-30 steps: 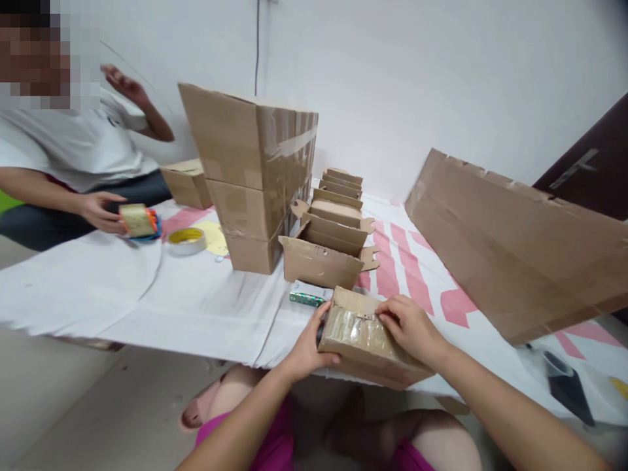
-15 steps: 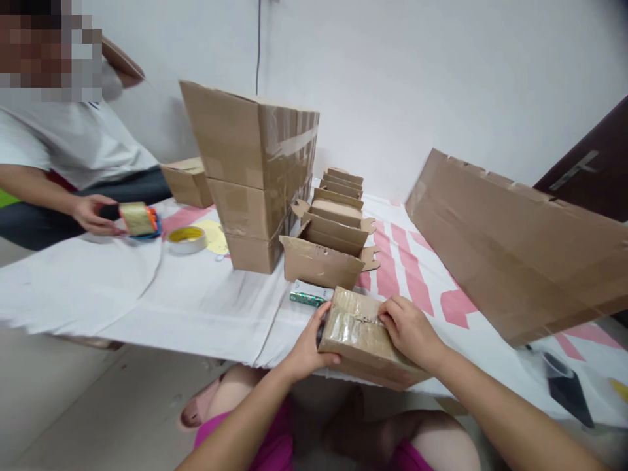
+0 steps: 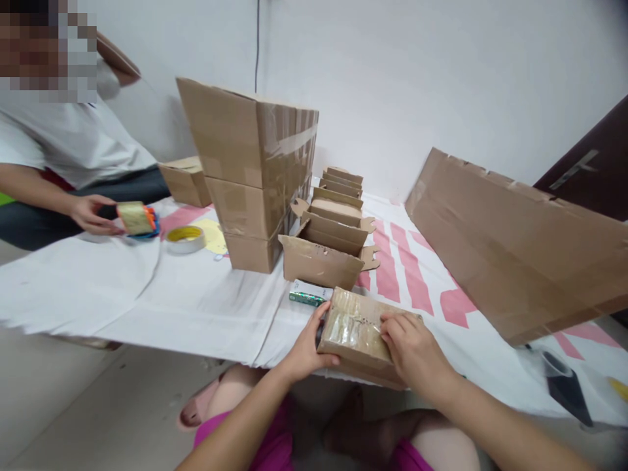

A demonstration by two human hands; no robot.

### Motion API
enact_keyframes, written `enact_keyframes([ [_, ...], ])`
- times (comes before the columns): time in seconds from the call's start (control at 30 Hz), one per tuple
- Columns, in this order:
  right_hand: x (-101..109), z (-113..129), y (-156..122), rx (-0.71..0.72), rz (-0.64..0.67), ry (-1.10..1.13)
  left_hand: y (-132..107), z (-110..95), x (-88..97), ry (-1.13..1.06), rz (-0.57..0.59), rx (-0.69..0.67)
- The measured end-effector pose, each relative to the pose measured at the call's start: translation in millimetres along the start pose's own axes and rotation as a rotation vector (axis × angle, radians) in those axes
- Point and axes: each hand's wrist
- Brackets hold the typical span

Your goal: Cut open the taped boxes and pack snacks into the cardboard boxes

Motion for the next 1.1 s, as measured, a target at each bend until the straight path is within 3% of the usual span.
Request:
enact_keyframes([
  [0.13,2.6,5.2,-10.3,0.011,-0.032,0.012,-0.4,-0.4,-0.4,-0.009,0.003,-0.006],
  [0.6,13.2,2.9,-25.9,0.043,0.037,0.135,0.0,-5.8,-1.7,-0.020,0.026,0.026],
  [1.1,28.5,-9.6,-40.6,0.146,0.220,0.315,0.3,-4.5,-1.6,-0.038,0.067,0.030],
])
Point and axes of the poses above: each hand's wrist, its own y-axis towards the middle knuckle, its own x-axis out of the back of the hand, z = x × y, and after that the axes turned 10 degrees about -x, right-handed
